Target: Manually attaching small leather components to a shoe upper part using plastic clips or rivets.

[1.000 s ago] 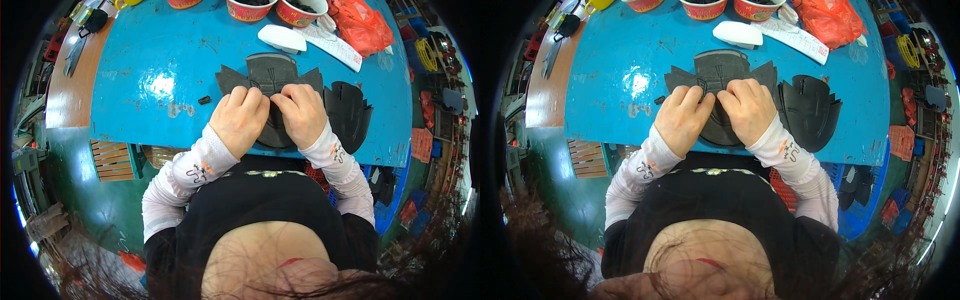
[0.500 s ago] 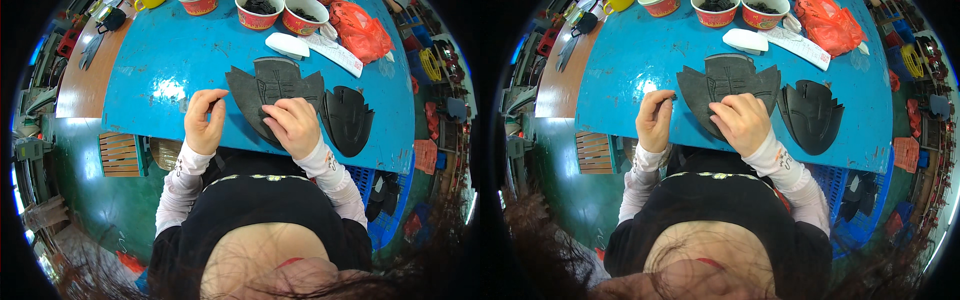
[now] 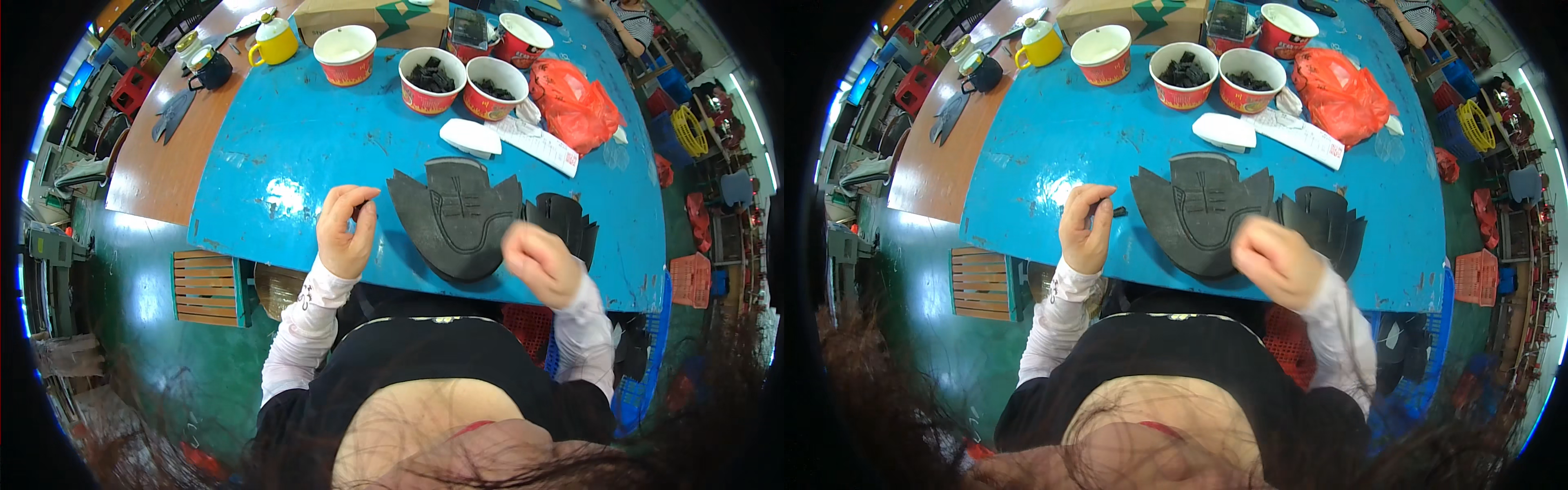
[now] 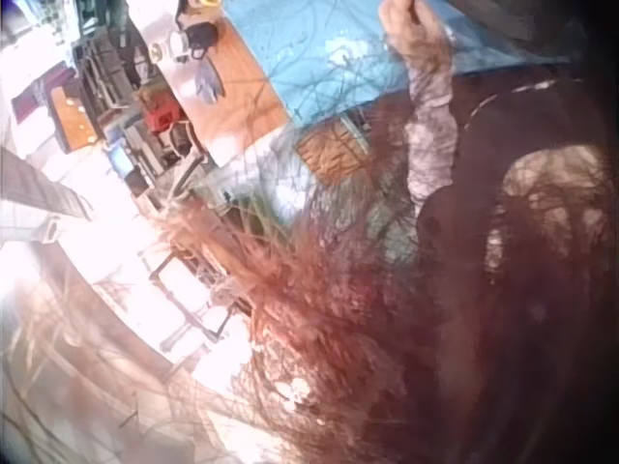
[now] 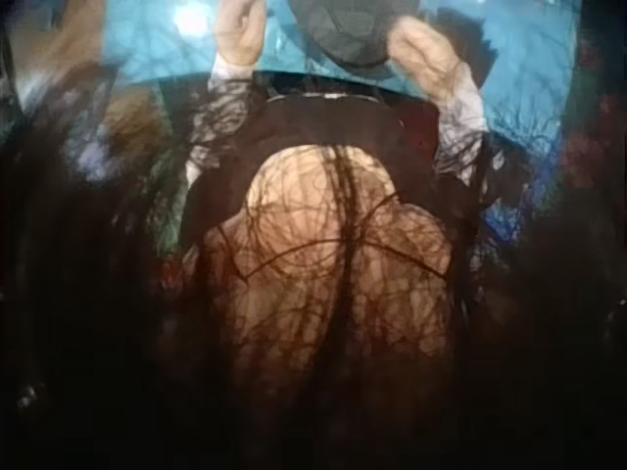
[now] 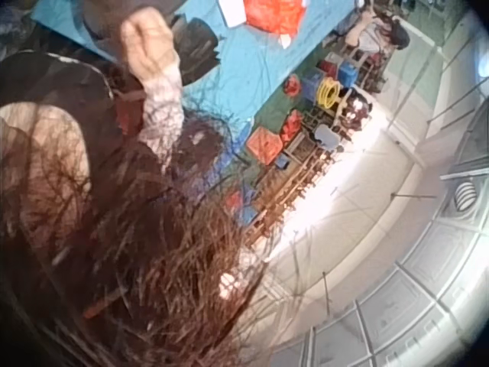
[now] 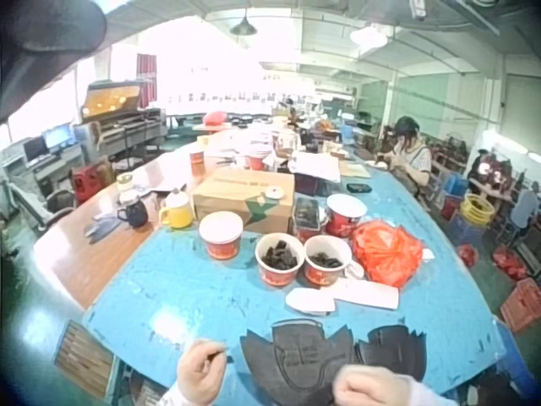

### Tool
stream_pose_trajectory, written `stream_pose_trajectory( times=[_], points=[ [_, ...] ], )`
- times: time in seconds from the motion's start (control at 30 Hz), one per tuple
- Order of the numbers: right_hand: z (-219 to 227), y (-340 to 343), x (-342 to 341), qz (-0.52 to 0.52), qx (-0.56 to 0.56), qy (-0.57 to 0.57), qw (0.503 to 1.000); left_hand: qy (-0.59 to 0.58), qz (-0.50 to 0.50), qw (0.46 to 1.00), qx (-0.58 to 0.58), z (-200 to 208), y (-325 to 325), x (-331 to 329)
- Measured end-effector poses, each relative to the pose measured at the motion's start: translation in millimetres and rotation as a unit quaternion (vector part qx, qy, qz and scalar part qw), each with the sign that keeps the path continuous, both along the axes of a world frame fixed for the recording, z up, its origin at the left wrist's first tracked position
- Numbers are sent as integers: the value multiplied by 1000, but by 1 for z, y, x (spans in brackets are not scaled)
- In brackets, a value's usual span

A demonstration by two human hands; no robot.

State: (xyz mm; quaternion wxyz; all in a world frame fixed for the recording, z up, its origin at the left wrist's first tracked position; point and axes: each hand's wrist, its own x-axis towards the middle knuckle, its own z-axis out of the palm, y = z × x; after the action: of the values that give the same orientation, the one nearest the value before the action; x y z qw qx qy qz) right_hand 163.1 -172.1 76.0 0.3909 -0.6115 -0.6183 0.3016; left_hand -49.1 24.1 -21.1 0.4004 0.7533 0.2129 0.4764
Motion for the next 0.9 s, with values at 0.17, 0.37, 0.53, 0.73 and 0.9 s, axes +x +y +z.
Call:
stream_pose_trajectory(
  times=[0.17,0.37,0.53,0.73,0.9],
  points=[
    [-7,-53,10,107,-413,-383,820,-37,0,999,-27,-1,55,42],
    [14,26,62,-22,-74,-280,957,-100,-2,974,-201,-20,84,77],
    [-15,160,165,-200,119,-414,880,-47,92,994,28,-22,95,83],
    [-61,244,250,-233,65,-427,871,-16,97,992,74,-24,107,83],
    [-55,254,219,-214,22,-380,899,-2,81,995,54,-29,105,77]
  ],
)
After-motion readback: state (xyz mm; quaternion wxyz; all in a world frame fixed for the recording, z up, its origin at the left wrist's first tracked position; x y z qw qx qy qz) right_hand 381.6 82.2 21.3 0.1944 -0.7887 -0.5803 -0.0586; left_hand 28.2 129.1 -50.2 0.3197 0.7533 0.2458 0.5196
